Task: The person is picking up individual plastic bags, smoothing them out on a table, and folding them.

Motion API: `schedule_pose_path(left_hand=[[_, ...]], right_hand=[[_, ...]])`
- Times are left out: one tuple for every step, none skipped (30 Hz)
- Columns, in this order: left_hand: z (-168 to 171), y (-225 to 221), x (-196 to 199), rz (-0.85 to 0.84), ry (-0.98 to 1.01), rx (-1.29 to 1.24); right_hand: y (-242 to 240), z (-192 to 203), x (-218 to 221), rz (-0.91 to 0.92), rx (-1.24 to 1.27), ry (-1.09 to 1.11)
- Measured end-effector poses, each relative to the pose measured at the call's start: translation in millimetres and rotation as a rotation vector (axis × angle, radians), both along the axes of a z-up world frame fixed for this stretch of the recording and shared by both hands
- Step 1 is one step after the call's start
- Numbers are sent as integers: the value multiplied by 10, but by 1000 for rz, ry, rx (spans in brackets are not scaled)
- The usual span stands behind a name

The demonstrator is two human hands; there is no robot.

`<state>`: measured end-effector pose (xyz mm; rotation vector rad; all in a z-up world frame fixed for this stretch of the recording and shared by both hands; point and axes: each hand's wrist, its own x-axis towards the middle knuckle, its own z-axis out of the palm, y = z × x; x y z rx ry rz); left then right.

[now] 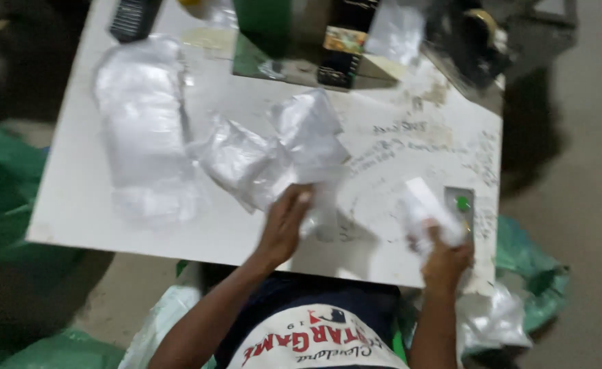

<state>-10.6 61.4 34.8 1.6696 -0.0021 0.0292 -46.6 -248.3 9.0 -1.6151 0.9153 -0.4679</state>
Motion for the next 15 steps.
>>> schedule_pose_path(left_hand=[[-211,-264,57,-89,59,-244],[-413,-550,175,-179,110,-489],[125,-669,258,-207,110,-500],[658,-765,273,-189,463,-731],[1190,-838,232,-165,829,-941],[873,-900,260,-186,846,-939],[553,-963,288,-240,896,-955],[231,-1003,318,-288,943,-966],[197,-1021,319,-303,957,-959],[163,-1014,313,-280,956,-945],[130,-993,306,-258,955,-932],[87,-980,274,-253,959,-933],[47,-954,238,-199,859,-865],[9,-925,199,-139,754,-800],[81,-907,208,-125,753,-804]], right_hand=[[-234,89,-31,-91,-58,-106],[-482,188,0,-180,-122,-224],[-605,282,-113,-205,-137,-229],[-715,362,-256,-170,-75,-393],[-818,437,-405,-131,-16,-557],[-736,473,-427,-153,-30,-552],[-650,505,-439,-15,-109,-543],[-542,516,-426,127,-180,-531],[-412,541,-441,108,-185,-524],[-274,559,-423,342,-279,-501],[-122,577,-406,578,-370,-473],[-32,636,-387,581,-366,-469],[71,696,-371,643,-480,-229],[170,759,-340,708,-590,12],[163,768,-344,721,-588,12]])
